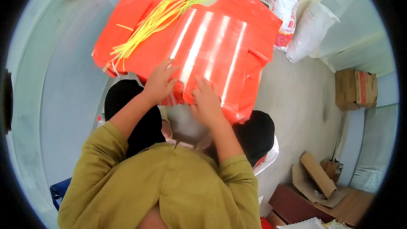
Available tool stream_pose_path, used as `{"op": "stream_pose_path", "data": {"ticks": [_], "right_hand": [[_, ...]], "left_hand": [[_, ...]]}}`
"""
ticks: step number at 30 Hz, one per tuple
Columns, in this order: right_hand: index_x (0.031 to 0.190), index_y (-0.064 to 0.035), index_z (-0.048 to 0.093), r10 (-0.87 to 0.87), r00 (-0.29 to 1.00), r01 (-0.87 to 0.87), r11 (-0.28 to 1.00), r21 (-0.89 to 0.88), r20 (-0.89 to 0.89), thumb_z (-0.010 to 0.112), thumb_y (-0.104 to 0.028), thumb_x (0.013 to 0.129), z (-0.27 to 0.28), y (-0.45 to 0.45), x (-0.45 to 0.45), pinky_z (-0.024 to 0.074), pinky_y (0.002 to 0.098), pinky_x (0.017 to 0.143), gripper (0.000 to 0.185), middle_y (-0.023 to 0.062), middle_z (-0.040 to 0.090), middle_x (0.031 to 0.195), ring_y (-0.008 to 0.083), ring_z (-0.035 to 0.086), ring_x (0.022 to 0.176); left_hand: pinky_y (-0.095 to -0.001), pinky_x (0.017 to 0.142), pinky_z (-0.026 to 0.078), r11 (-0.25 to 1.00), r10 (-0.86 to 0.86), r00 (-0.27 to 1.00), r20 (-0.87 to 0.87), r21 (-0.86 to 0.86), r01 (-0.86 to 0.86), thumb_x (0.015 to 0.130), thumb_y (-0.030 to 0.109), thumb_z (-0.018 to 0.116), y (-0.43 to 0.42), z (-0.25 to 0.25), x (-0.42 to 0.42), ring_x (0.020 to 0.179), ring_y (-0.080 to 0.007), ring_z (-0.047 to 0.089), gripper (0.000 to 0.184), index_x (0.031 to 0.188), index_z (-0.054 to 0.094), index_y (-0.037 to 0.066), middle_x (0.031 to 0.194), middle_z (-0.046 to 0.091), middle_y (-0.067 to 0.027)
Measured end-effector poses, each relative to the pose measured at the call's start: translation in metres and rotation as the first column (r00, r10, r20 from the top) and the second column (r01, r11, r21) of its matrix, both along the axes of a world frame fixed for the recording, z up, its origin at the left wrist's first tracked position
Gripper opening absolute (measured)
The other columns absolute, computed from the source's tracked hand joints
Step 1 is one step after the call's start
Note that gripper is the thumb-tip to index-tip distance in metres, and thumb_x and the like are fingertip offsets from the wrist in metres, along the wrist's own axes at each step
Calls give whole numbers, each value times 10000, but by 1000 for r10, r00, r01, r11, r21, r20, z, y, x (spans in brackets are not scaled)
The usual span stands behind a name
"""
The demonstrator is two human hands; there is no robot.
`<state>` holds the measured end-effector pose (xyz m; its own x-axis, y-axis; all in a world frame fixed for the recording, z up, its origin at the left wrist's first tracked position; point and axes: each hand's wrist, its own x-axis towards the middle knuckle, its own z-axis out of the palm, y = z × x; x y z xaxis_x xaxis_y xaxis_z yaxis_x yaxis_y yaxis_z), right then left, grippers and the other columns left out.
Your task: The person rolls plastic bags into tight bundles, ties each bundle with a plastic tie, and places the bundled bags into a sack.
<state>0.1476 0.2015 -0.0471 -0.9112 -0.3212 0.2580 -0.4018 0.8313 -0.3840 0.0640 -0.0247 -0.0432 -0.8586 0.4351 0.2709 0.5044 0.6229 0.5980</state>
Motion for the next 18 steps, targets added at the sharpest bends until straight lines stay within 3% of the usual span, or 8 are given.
{"op": "stream_pose_path", "data": {"ticks": [2, 3, 5, 8, 11, 14, 17, 18], "right_hand": [[1140, -65, 642, -33, 998, 29, 998, -58, -54, 775, -136, 844, -5, 4, -2, 418, 575, 1147, 331, 188, 539, 1528, 404, 530, 1385], [1147, -56, 647, -81, 993, 102, 956, -277, 84, 758, -124, 870, -5, 4, -2, 452, 529, 1111, 306, 180, 563, 1504, 374, 568, 1341], [1161, -38, 657, -76, 926, 306, 723, -619, 370, 724, -99, 921, -4, 4, -1, 521, 437, 1039, 257, 165, 611, 1458, 314, 646, 1253], [1248, -27, 642, -14, 905, 334, 644, -689, 425, 698, -77, 960, -9, 11, -8, 541, 346, 969, 297, 163, 638, 1424, 240, 702, 1133], [1284, -27, 645, 57, 887, 347, 569, -745, 457, 715, -80, 952, 24, 0, -4, 539, 342, 973, 343, 149, 657, 1396, 220, 711, 1111], [1292, -27, 670, -129, 914, 318, 818, -480, 386, 733, -87, 945, 36, -7, -6, 538, 306, 958, 358, 117, 684, 1348, 189, 709, 1111], [1248, -28, 716, -180, 955, 272, 846, -458, 235, 742, -95, 935, -6, -2, -23, 549, 286, 906, 321, 75, 746, 1207, 175, 715, 1053], [1226, -28, 729, -191, 927, 350, 751, -560, 323, 737, -88, 934, -9, -2, -27, 548, 279, 851, 298, 62, 752, 1125, 160, 709, 977]], "left_hand": [[-497, 1189, 397, 1000, -28, 999, 22, 5, 27, 894, 83, 712, -4, -3, 13, 1454, -441, 430, 529, 1414, 614, 82, 1536, 495, -224], [-492, 1187, 400, 998, -45, 999, 23, 33, 44, 887, 78, 719, -3, -2, 19, 1454, -437, 433, 533, 1410, 616, 81, 1528, 503, -221], [-483, 1182, 407, 993, -79, 997, 27, 88, 76, 873, 68, 732, 1, 4, 29, 1453, -428, 439, 541, 1402, 620, 79, 1513, 520, -215], [-469, 1151, 441, 984, -61, 994, 86, 172, 46, 863, 58, 748, 15, 15, 32, 1434, -418, 470, 427, 1286, 689, 57, 1472, 564, -190], [-445, 1073, 501, 983, -6, 999, 50, 182, -3, 851, 69, 755, 26, -3, 18, 1326, -366, 569, 266, 1116, 761, 52, 1372, 634, -169], [-441, 1077, 499, 984, -16, 999, 52, 180, 6, 866, 79, 748, 30, 7, 15, 1322, -374, 572, 139, 995, 782, 40, 1340, 661, -159], [-436, 1093, 487, 989, -29, 999, 45, 147, 22, 898, 103, 722, 22, 4, 18, 1325, -388, 567, 206, 1086, 757, 30, 1377, 642, -179], [-429, 1102, 479, 974, 41, 997, 62, 220, -54, 919, 119, 706, 17, 2, 19, 1331, -383, 567, 237, 1135, 741, 27, 1380, 641, -182]]}}
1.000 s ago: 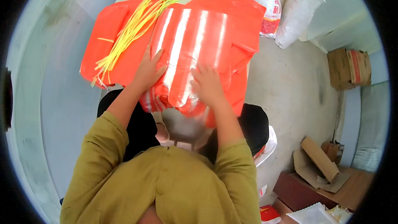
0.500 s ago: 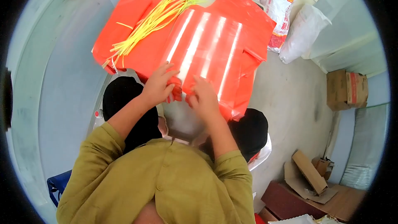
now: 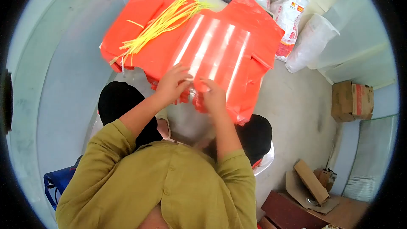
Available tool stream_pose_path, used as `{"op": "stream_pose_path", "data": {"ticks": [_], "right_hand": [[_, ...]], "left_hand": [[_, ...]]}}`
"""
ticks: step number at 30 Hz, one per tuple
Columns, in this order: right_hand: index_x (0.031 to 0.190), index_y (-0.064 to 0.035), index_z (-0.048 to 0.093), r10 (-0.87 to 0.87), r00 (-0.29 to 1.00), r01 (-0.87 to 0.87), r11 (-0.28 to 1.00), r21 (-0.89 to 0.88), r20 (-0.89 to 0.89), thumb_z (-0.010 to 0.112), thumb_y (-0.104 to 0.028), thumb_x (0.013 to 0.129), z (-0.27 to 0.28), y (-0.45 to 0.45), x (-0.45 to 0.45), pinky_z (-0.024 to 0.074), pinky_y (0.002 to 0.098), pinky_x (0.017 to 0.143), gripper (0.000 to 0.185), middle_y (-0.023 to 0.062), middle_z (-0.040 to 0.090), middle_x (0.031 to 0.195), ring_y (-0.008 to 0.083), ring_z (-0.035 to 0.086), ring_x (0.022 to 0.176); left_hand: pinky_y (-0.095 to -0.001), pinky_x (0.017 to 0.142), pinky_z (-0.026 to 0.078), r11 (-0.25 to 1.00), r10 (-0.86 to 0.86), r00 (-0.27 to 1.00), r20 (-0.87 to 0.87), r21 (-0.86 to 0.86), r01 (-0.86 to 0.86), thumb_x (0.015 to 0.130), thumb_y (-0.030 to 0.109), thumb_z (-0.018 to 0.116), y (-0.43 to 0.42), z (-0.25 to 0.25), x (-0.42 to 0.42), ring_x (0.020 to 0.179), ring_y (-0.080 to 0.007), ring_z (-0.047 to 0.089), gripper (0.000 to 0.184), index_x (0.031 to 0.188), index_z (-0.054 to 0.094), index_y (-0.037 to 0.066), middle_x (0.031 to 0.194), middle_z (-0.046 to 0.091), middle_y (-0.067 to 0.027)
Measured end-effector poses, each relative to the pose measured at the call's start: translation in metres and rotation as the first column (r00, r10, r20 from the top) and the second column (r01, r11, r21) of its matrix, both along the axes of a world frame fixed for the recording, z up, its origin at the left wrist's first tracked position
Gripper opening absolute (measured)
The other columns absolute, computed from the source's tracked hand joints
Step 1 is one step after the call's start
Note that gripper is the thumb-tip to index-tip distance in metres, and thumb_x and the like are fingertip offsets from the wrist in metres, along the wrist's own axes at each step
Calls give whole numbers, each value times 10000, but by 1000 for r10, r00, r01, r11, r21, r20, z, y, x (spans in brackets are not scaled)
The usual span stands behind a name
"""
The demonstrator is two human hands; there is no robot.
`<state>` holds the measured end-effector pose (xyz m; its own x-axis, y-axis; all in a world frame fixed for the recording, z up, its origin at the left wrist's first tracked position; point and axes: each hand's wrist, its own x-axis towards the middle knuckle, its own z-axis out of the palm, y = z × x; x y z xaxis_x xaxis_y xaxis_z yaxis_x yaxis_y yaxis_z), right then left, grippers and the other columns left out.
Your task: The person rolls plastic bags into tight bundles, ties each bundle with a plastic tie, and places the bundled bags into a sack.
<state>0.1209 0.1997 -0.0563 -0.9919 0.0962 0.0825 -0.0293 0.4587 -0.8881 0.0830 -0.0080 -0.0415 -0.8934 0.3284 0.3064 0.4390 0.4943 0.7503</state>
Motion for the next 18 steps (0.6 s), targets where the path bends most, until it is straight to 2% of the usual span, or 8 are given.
{"op": "stream_pose_path", "data": {"ticks": [2, 4, 5, 6, 9, 12, 18], "right_hand": [[1183, -27, 754, -94, 985, 132, 949, -287, 145, 727, -74, 934, -4, 3, -6, 547, 265, 742, 255, 36, 763, 961, 131, 697, 826], [1184, -22, 751, -103, 968, 190, 899, -395, 230, 699, -59, 974, -7, 11, -7, 529, 254, 793, 219, 2, 744, 1005, 93, 665, 895], [1174, -21, 752, -113, 965, 208, 881, -426, 237, 699, -65, 986, -10, 12, -7, 517, 242, 802, 200, -13, 735, 1002, 79, 650, 894], [1164, -20, 752, -124, 962, 227, 861, -456, 244, 699, -71, 998, -10, 11, -7, 505, 231, 811, 181, -28, 727, 999, 64, 634, 893], [1144, -27, 753, -81, 972, 191, 820, -539, 221, 710, -90, 1004, -3, 9, -6, 483, 218, 790, 159, -41, 716, 983, 46, 611, 858], [1109, -39, 754, -88, 968, 206, 814, -543, 237, 712, -95, 1007, 10, 5, -2, 450, 211, 739, 124, -66, 687, 938, 27, 563, 801], [1085, -59, 754, -37, 968, 189, 760, -621, 249, 704, -80, 1007, -2, 15, -2, 402, 205, 681, 95, -94, 638, 877, 15, 501, 738]], "left_hand": [[-416, 1121, 464, 978, 142, 989, 41, 147, -146, 963, 149, 674, -15, -8, 2, 1343, -374, 567, 301, 1233, 710, 20, 1385, 639, -188], [-402, 1129, 453, 917, 196, 948, 250, 296, -268, 1017, 181, 619, -34, -13, -5, 1358, -335, 568, 358, 1335, 656, 22, 1414, 630, -178], [-395, 1134, 448, 871, 205, 913, 353, 359, -335, 1044, 197, 591, -43, -16, -8, 1366, -315, 568, 386, 1386, 629, 22, 1429, 626, -174], [-389, 1166, 415, 766, 62, 821, 567, 500, -404, 1109, 273, 505, -49, -14, -11, 1416, -280, 524, 452, 1478, 552, 17, 1512, 562, -166], [-403, 1234, 333, 596, -78, 786, 613, 661, -456, 1135, 332, 467, -51, -3, -15, 1443, -288, 481, 555, 1553, 418, -31, 1605, 434, -208], [-439, 1292, 231, 496, -213, 759, 615, 738, -458, 1135, 362, 458, -46, 3, -23, 1546, -325, 335, 625, 1597, 322, -35, 1650, 354, -224], [-442, 1277, 253, 418, -298, 794, 530, 820, -391, 1126, 398, 480, -33, 9, -36, 1543, -335, 317, 679, 1614, 278, -29, 1657, 320, -247]]}}
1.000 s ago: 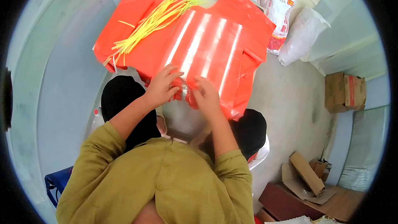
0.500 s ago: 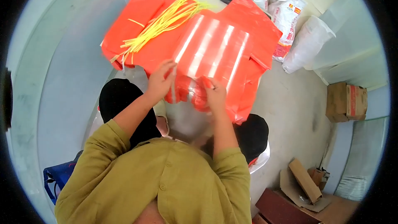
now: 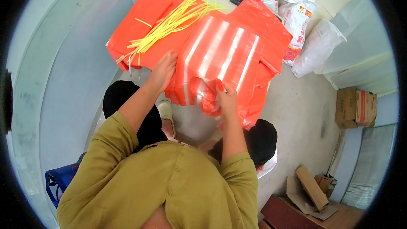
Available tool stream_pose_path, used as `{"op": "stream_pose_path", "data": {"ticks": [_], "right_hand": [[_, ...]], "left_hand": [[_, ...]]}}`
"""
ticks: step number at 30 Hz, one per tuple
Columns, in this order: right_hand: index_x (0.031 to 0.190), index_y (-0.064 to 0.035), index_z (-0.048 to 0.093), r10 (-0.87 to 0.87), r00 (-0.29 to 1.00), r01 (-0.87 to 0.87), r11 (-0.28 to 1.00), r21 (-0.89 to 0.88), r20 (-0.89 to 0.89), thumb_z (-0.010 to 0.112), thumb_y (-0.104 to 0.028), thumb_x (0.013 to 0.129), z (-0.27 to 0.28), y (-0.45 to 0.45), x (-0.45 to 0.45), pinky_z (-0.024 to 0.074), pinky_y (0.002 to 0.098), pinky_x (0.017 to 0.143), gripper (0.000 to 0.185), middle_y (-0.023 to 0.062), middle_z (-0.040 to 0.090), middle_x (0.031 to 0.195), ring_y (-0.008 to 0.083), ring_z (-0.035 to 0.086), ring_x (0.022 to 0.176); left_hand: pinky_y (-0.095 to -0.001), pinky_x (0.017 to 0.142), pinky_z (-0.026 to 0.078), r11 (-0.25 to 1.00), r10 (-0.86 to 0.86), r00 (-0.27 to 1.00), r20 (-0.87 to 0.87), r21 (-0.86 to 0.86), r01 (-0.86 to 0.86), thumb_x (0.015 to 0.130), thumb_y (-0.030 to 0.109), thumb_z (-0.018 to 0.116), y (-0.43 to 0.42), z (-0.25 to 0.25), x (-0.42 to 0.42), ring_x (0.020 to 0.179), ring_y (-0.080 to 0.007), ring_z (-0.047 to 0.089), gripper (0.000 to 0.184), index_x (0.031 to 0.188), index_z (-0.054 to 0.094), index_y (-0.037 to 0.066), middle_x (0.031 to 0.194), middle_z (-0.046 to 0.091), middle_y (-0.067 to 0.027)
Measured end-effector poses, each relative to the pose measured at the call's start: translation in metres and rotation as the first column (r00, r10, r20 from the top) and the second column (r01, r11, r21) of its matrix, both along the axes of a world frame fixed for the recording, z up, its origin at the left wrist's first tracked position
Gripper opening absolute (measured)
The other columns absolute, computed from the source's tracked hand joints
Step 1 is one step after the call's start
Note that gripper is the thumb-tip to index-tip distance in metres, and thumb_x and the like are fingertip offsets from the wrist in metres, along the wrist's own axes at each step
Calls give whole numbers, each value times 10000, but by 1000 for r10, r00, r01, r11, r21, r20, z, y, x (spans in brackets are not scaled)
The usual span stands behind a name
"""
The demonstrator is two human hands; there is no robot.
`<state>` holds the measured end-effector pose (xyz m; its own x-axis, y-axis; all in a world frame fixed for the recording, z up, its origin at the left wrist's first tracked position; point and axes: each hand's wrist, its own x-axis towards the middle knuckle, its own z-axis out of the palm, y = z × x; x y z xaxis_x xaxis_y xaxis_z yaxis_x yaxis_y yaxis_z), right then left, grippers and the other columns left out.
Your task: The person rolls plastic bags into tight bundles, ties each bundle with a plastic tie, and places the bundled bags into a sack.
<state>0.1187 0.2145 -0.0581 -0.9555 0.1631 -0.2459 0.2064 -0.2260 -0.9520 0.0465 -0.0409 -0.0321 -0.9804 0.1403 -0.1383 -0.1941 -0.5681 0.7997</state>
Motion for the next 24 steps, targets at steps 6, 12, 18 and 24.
{"op": "stream_pose_path", "data": {"ticks": [6, 12, 18, 24], "right_hand": [[1064, -61, 747, -35, 999, 36, 998, -44, 9, 705, -72, 1001, 1, -3, 0, 411, 206, 687, 76, -84, 649, 874, 22, 522, 744], [1167, -8, 744, -28, 998, 25, 998, -53, -56, 697, -128, 1012, -7, 1, -1, 469, 216, 681, 201, -23, 707, 900, 62, 609, 757], [1047, -43, 747, -7, 999, 4, 998, -59, -50, 685, -102, 1002, 3, -7, 4, 479, 232, 777, 97, -30, 708, 931, 64, 609, 827], [1185, 9, 709, 206, 967, -180, 969, 168, -151, 632, -121, 1024, 5, -12, 14, 526, 293, 939, 221, 61, 735, 1171, 124, 650, 1061]], "left_hand": [[-419, 1210, 336, 995, 54, 996, 67, -89, -48, 1126, 405, 466, 2, -9, -18, 1405, -295, 479, 624, 1594, 328, 17, 1515, 510, -210], [-382, 928, 515, 975, -88, 991, 103, -194, 107, 1099, 408, 515, -16, -45, -29, 1059, -219, 660, 596, 1574, 403, 67, 1199, 699, -133], [-332, 869, 510, 742, -41, 989, 142, -659, 125, 995, 315, 681, -21, -12, 23, 960, -187, 660, 692, 1567, 414, 32, 1121, 696, -119], [-342, 932, 519, 691, -103, 989, 106, -708, 147, 930, 210, 716, -47, -8, 56, 1026, -205, 674, 758, 1585, 389, 12, 1102, 696, -149]]}}
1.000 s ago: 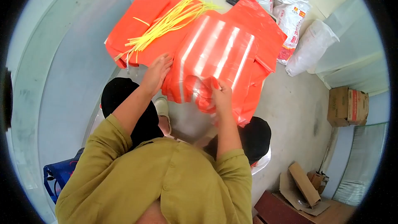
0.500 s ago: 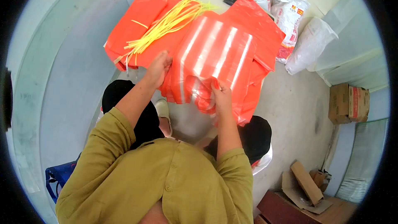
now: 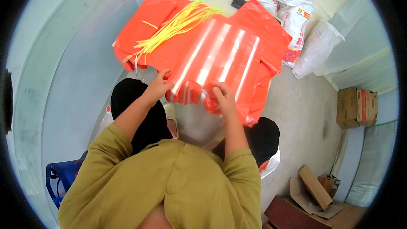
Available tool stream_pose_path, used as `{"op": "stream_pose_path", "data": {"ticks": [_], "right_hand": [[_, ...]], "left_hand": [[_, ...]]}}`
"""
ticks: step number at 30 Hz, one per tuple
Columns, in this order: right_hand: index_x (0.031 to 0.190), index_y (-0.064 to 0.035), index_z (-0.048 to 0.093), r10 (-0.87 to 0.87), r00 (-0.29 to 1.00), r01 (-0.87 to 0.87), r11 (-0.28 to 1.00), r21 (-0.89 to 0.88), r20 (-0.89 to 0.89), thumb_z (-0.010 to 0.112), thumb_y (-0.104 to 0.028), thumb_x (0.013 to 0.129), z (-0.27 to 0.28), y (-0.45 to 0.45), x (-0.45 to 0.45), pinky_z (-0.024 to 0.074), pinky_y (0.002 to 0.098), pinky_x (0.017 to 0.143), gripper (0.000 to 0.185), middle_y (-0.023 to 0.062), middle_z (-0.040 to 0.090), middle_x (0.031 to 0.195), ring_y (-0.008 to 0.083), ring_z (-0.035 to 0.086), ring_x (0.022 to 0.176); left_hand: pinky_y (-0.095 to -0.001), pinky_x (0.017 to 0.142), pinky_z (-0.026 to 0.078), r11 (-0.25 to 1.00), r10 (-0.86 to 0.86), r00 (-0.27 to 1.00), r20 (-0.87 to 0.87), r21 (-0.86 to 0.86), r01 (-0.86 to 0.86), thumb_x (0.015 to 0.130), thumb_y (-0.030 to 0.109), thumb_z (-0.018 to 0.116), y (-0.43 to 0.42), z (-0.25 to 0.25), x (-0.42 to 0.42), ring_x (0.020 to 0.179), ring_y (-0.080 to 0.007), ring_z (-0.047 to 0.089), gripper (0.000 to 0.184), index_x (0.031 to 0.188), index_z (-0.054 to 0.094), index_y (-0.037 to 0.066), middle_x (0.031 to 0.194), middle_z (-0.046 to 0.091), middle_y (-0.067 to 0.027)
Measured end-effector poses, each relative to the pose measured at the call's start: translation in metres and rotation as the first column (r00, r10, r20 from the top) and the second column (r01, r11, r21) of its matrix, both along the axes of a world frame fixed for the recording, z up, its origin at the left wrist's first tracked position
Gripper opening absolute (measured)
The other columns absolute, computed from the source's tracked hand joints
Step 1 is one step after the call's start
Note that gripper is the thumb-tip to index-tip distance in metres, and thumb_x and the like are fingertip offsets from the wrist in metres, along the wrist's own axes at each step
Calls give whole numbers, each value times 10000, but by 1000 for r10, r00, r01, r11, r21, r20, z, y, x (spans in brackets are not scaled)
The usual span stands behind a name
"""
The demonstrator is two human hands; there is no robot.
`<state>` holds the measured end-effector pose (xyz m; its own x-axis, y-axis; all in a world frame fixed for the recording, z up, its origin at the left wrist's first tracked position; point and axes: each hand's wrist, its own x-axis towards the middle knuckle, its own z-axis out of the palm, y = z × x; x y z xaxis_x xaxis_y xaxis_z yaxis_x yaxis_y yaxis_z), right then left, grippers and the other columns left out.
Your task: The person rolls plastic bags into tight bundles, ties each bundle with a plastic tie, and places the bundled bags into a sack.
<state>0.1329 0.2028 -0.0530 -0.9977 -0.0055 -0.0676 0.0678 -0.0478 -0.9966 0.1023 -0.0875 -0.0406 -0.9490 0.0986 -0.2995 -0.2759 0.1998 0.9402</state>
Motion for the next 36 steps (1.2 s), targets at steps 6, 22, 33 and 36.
{"op": "stream_pose_path", "data": {"ticks": [6, 22, 33, 36], "right_hand": [[1249, -28, 667, 294, 770, 215, 715, 665, -566, 810, -154, 870, 18, -38, 9, 556, 403, 927, 424, 116, 683, 1098, 293, 665, 1042], [1183, -39, 638, 318, 822, 156, 673, 723, -473, 716, -72, 838, 53, -115, 12, 533, 429, 817, 355, 102, 672, 1009, 298, 648, 892], [1251, 16, 586, -209, 976, 207, 813, 545, -59, 635, -29, 951, 26, -9, -28, 489, 277, 705, 307, 47, 654, 863, 109, 586, 746], [1193, -3, 628, -200, 979, 176, 786, 593, -25, 637, -92, 947, 16, -2, -26, 494, 299, 691, 262, 58, 668, 799, 138, 600, 707]], "left_hand": [[-308, 806, 536, 995, -90, 995, 38, -27, 91, 902, 139, 693, -25, 3, 8, 904, -178, 687, 753, 1579, 399, -8, 982, 701, -121], [-360, 1064, 455, 947, -295, 823, -485, -261, 185, 878, 29, 510, -32, -10, -25, 1253, -239, 560, 464, 1316, 664, 33, 1298, 656, -119], [-453, 998, 476, 860, -400, 787, -470, -489, 145, 872, 147, 746, 37, 11, -75, 1124, -346, 582, 272, 1125, 740, 49, 1043, 708, -134], [-466, 941, 489, 801, -462, 694, -552, -596, 60, 862, 144, 750, 44, 6, -81, 1049, -356, 599, 211, 1059, 761, 70, 980, 714, -101]]}}
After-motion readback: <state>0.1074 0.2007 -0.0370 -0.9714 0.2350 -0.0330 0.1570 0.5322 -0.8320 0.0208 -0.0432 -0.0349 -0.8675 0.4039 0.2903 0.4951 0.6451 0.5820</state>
